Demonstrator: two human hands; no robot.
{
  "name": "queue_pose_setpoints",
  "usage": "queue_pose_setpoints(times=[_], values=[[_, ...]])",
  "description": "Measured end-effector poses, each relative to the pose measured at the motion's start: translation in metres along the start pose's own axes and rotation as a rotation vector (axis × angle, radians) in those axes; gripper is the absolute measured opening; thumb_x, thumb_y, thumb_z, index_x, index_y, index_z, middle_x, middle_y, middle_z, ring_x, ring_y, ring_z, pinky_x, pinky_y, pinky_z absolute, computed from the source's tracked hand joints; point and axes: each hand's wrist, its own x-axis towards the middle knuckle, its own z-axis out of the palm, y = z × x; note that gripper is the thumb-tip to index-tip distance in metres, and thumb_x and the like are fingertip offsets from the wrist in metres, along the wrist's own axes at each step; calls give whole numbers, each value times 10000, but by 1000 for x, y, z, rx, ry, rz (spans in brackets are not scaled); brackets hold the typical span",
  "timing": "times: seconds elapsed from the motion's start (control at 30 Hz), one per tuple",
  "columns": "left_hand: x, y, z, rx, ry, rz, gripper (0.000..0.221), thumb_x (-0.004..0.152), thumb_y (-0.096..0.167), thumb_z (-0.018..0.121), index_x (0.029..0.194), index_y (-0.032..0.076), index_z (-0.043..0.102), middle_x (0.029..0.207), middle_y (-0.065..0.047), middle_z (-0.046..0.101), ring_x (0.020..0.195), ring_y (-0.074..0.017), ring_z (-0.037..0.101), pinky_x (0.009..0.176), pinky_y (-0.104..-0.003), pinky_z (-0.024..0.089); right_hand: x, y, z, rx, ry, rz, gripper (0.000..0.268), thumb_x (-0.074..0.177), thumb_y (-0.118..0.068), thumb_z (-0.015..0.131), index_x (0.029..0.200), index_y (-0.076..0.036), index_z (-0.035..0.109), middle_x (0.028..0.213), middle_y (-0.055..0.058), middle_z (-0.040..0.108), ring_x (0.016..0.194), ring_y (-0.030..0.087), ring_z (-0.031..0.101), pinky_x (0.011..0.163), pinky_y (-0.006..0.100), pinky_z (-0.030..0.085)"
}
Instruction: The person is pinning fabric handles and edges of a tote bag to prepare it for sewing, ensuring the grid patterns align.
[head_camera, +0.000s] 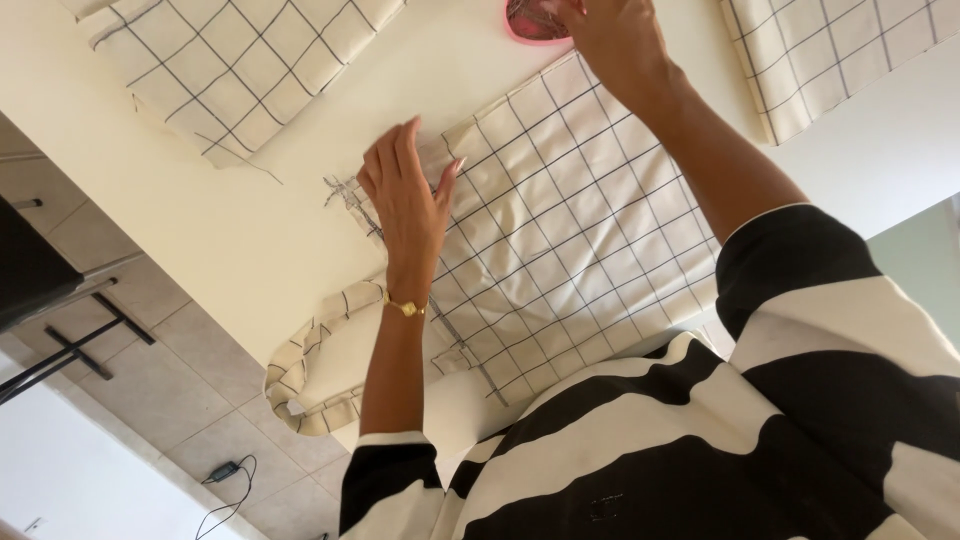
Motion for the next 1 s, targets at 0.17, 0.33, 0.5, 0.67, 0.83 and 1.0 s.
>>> queue_pose_setpoints(times=[0.17, 0.33, 0.5, 0.67, 0.83, 1.0], values=[[32, 10, 13, -66, -78, -15, 667, 854, 305, 1024, 1341, 154, 595, 1083, -14, 618, 1057, -249, 540, 863, -447, 444, 11, -12, -89, 752, 20, 76, 197, 1094, -79, 829, 1157, -125, 647, 1158, 77, 656, 988, 294, 603, 860, 461, 517], [42, 20, 25, -166, -160, -15, 546, 855, 264, 984, 1268, 211, 631, 1034, 23, 610, 1042, -227, 550, 907, -456, 424, 15, -7, -108, 864, 100, 30, 276, 923, 118, 757, 1040, -74, 596, 950, 57, 633, 802, 213, 602, 704, 378, 509], [48, 25, 25, -246, -209, -26, 411, 911, 225, 922, 1219, 213, 650, 934, 39, 568, 977, -212, 541, 911, -421, 402, 13, -1, -90, 892, 22, 129, 241, 995, -26, 873, 1070, -64, 647, 972, 34, 720, 826, 198, 641, 764, 402, 513], [52, 18, 29, -245, -215, -1, 333, 895, 255, 947, 1089, 223, 678, 899, 56, 571, 939, -205, 539, 876, -413, 393, 17, 0, -97, 949, 32, 181, 163, 986, -89, 909, 1069, -71, 770, 991, -1, 797, 859, 167, 659, 839, 369, 508], [53, 15, 28, -272, -243, -6, 299, 894, 269, 935, 1049, 228, 683, 944, 76, 610, 958, -197, 550, 898, -410, 388, 21, -2, -118, 1056, 61, 173, 121, 1009, 8, 856, 1043, -98, 809, 977, -15, 814, 839, 114, 713, 826, 271, 585], [55, 7, 29, -318, -268, -18, 195, 925, 280, 864, 1016, 226, 700, 966, 88, 665, 947, -197, 563, 880, -423, 383, 16, 4, -108, 1043, 2, 273, 254, 1086, -151, 947, 993, -109, 714, 901, -14, 749, 784, 120, 666, 752, 300, 561]])
